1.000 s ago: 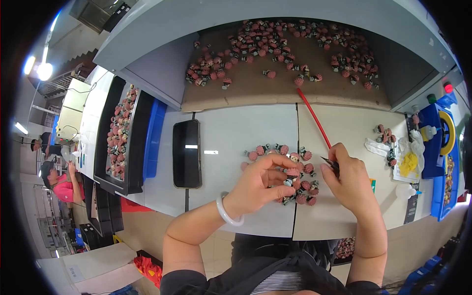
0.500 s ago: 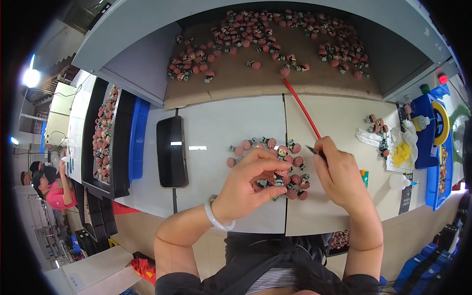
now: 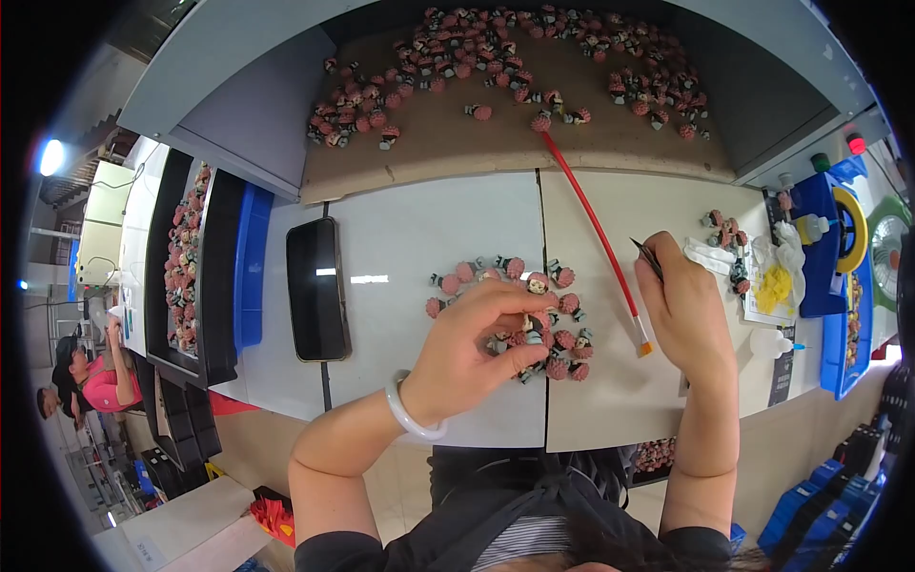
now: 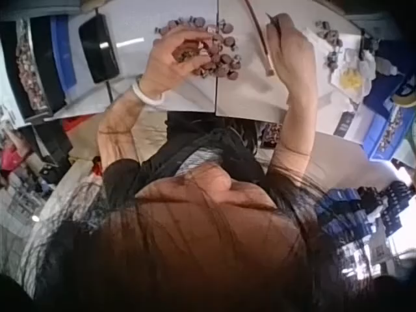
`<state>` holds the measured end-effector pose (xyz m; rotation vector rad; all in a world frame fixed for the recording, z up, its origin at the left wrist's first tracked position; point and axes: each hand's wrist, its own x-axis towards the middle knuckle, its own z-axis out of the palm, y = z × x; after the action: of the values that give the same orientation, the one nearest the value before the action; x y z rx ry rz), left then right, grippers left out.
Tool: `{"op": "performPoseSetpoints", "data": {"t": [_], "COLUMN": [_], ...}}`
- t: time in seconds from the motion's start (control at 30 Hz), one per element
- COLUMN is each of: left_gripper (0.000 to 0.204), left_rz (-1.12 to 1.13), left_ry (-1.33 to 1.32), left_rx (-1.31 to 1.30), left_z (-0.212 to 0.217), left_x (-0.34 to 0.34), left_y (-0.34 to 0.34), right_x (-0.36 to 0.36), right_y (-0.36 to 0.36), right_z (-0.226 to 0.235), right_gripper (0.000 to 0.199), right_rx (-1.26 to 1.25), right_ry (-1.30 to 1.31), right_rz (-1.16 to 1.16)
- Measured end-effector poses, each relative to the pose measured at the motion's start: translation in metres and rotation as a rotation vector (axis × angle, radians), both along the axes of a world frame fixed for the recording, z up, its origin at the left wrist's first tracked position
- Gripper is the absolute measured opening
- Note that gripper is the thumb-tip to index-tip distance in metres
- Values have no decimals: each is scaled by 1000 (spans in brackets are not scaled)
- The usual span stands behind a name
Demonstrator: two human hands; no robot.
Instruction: Applying paint or adhesive to small strawberry-themed toy figurines using a brush.
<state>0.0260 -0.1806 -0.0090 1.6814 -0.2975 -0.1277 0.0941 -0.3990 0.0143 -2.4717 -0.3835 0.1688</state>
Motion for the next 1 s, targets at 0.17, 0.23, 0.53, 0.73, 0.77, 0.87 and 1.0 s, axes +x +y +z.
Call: {"op": "performPoseSetpoints", "data": {"t": [0.17, 0.23, 0.53, 0.73, 0.77, 0.87, 1.0], "left_gripper": [33, 32, 29, 28, 28, 28, 35], "left_rz": [-19, -21, 10, 43, 36, -55, -44], "left_ry": [403, 405, 671, 500, 452, 587, 434], "left_rx": [-312, -391, -547, -436, -409, -383, -280], "left_z": [7, 3, 9, 2, 1, 9, 8], "left_x": [3, 3, 6, 1, 0, 3, -1], "left_y": [1, 1, 4, 2, 3, 8, 0], "right_x": [-14, -15, -23, -26, -26, -26, -27], "right_y": [7, 10, 22, 24, 24, 25, 26], "right_z": [4, 6, 0, -5, -6, -10, -14], "right_gripper": [16, 18, 19, 16, 16, 15, 20], "right_rx": [305, 307, 241, 239, 225, 199, 210], "right_ry": [-96, -36, -19, -112, -122, -138, -154], "right_rz": [261, 308, 407, 385, 395, 446, 481]}}
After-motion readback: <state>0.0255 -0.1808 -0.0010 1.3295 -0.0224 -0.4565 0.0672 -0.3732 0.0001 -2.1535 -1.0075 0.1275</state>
